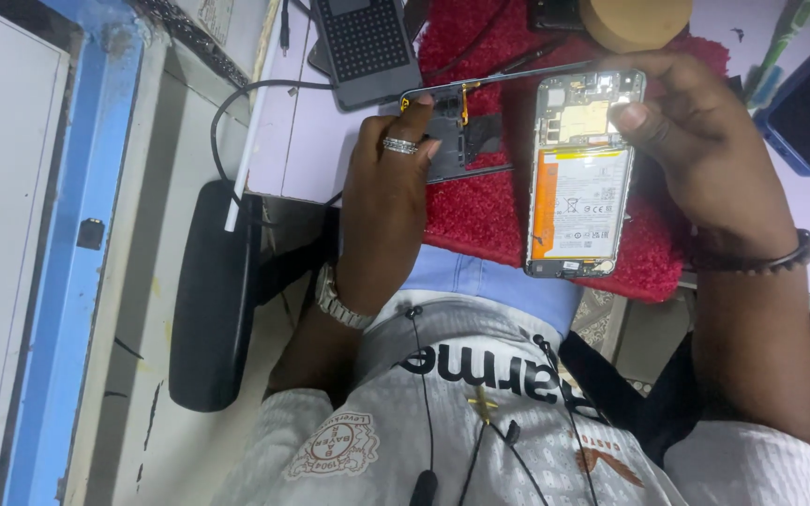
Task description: Disassembling a mobile phone to access and manipulate internal components using a screwdriver and prying tool.
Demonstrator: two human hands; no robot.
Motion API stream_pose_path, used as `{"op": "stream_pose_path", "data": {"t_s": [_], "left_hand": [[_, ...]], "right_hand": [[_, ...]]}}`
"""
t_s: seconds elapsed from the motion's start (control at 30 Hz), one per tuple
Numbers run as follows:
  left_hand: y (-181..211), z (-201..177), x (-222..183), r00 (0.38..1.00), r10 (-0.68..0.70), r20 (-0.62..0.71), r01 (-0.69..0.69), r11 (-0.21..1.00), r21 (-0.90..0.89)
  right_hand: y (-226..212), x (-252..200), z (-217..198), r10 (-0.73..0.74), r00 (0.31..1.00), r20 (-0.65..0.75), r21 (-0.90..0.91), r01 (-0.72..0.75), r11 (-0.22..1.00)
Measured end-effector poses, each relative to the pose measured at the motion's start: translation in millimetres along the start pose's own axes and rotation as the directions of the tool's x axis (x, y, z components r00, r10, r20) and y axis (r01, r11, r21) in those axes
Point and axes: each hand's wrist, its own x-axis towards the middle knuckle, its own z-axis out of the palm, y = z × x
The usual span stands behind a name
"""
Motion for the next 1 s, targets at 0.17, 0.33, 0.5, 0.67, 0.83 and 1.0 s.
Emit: {"op": "stream_pose_path", "data": {"t_s": [0.17,0.33,0.5,0.67,0.83,1.0], "left_hand": [[2,-5,1,0.999,0.023,-0.023,-0.024,0.999,-0.038],[-2,-3,1,0.997,0.056,-0.061,-0.060,0.996,-0.068],[-3,0,2,0.991,0.063,-0.116,-0.074,0.993,-0.095],[-4,0,1,0.991,0.064,-0.118,-0.078,0.990,-0.115],[-8,7,-2,0.986,0.041,-0.159,-0.064,0.987,-0.146],[-10,9,-3,0.980,0.104,-0.168,-0.120,0.989,-0.089]], "right_hand": [[6,-1,1,-0.019,1.000,-0.007,0.046,0.020,0.999],[5,0,0,0.004,1.000,0.002,0.009,-0.004,1.000],[10,1,-2,0.005,1.000,-0.005,0.022,-0.005,1.000],[1,-2,1,0.030,0.999,-0.023,-0.033,-0.031,0.999],[8,-1,-2,0.017,1.000,-0.007,-0.041,-0.017,0.999],[10,-2,-1,0.022,1.000,-0.013,0.039,-0.021,0.999]]}}
